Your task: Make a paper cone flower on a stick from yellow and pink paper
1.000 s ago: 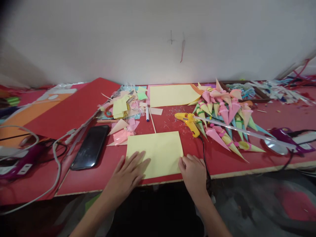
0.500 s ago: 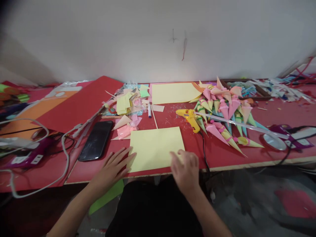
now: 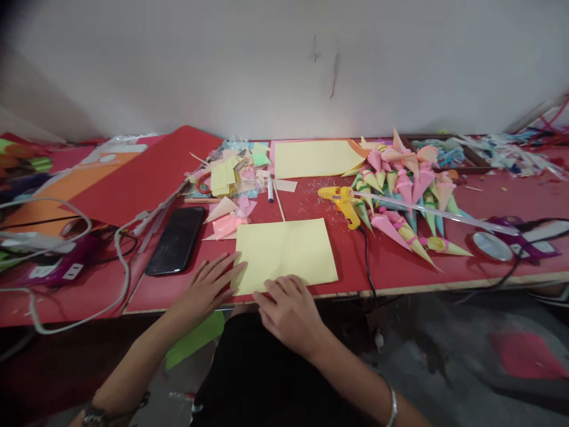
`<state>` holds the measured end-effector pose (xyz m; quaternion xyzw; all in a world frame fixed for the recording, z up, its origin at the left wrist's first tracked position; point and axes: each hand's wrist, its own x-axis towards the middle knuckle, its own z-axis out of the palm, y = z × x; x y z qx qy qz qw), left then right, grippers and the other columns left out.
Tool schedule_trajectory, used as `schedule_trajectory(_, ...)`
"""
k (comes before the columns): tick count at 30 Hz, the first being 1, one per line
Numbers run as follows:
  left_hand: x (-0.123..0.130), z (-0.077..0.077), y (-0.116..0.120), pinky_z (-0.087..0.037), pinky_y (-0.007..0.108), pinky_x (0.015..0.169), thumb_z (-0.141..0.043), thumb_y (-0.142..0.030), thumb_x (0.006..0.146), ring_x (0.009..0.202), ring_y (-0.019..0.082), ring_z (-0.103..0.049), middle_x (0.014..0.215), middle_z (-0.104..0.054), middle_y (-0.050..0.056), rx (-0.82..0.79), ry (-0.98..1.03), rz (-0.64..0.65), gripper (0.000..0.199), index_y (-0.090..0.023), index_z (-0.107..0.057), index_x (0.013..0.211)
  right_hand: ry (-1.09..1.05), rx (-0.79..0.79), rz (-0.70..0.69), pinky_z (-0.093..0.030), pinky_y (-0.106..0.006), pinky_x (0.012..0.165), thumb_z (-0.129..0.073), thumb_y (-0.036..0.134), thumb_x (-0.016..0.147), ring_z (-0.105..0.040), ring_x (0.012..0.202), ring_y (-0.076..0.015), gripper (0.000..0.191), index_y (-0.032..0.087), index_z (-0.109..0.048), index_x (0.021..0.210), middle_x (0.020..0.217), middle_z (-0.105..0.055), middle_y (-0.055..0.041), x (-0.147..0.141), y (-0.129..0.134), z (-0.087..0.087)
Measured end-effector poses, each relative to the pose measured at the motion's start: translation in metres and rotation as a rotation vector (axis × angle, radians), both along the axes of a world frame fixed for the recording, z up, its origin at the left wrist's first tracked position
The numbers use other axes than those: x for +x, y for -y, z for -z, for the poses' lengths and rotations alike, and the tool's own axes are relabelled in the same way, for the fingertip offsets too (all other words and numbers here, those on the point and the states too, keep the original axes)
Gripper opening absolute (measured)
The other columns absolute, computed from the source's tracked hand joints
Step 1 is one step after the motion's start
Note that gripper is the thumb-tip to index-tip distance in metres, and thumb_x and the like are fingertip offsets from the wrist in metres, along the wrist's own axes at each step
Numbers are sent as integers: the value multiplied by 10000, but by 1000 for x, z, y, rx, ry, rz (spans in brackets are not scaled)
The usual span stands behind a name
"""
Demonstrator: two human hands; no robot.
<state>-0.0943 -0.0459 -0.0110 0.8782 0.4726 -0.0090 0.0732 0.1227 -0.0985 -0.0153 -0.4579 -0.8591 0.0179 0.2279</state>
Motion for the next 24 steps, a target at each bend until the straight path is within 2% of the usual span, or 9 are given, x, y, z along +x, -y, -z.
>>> schedule_trajectory(6,0,3,-1,-192,410,1029,-370,-349,858,1253,185,-268,1370,-335,14,11,12,-8,439,-313,-324,1294,30,-7,77,-397,-356,807,-480,204,784,-495,907,-197,251,244,-625,985,962,-605,-51,46,7,-7)
schedule_trajectory(13,-1,6,-2,-206,414,1026,-352,-374,860,1252,190,-276,1373,-330,12,32,43,-5,431,-313,-337,1287,66,-25,205,-415,-328,789,-474,195,786,-523,914,-191,244,237,-645,955,954,-612,-56,80,14,-8)
schedule_trajectory(18,0,2,-2,-227,432,1015,-311,-403,866,1246,205,-292,1370,-334,22,36,40,9,432,-295,-344,1284,142,-11,280,-418,-314,774,-477,234,795,-541,894,-190,227,235,-656,933,959,-618,-61,104,19,-8)
schedule_trajectory(24,1,-6,0,-240,460,1003,-282,-407,872,1254,216,-278,1377,-316,38,3,4,36,446,-259,-342,1288,239,10,286,-400,-342,814,-521,261,769,-543,911,-223,237,171,-656,942,974,-629,-84,125,23,-12)
